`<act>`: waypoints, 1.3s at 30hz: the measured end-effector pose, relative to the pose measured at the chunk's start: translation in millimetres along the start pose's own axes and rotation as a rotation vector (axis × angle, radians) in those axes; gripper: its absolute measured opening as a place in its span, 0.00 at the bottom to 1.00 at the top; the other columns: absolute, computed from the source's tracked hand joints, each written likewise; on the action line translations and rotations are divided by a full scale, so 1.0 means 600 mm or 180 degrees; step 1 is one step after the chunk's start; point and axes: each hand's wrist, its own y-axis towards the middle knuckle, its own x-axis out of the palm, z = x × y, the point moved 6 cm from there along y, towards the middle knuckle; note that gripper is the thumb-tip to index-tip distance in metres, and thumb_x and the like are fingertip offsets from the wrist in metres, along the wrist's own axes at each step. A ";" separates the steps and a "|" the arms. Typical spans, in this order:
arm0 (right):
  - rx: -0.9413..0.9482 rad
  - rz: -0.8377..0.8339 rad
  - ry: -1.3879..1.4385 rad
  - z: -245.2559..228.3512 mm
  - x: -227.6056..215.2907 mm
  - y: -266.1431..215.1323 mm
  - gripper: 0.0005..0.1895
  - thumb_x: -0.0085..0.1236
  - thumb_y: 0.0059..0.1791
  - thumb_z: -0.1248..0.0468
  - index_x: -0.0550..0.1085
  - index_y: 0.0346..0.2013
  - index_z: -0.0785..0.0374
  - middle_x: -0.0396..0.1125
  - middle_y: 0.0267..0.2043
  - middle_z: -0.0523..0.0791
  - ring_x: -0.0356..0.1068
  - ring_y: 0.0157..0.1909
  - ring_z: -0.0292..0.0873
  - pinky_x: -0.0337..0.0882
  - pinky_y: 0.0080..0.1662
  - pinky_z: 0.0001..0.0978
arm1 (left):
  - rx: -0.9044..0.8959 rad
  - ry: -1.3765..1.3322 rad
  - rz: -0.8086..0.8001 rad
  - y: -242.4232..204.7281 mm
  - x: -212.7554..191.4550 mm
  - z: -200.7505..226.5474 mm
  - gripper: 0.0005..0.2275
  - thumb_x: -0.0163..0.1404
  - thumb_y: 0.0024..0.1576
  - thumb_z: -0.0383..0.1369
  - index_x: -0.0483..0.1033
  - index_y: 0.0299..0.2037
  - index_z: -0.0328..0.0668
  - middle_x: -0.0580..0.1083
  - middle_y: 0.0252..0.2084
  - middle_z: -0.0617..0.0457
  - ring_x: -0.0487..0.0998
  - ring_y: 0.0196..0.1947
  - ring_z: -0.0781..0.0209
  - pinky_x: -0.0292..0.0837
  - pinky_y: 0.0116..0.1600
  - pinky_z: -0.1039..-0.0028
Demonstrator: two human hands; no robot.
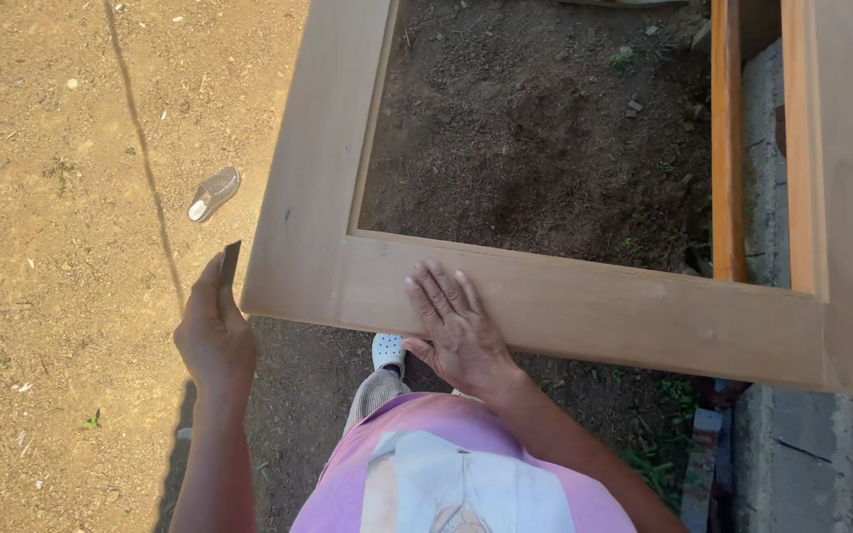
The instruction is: Sanding and prepping a wooden frame using sandpaper and a scraper tool.
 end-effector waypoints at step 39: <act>0.4759 0.0754 0.0017 0.424 0.090 -0.939 0.36 0.36 0.62 0.41 0.60 0.74 0.65 0.57 0.71 0.61 0.59 0.65 0.69 0.61 0.60 0.68 | 0.0932 0.1781 -0.1248 -0.084 0.274 0.136 0.46 0.30 0.62 0.64 0.39 0.76 0.27 0.36 0.79 0.32 0.29 0.80 0.40 0.23 0.79 0.54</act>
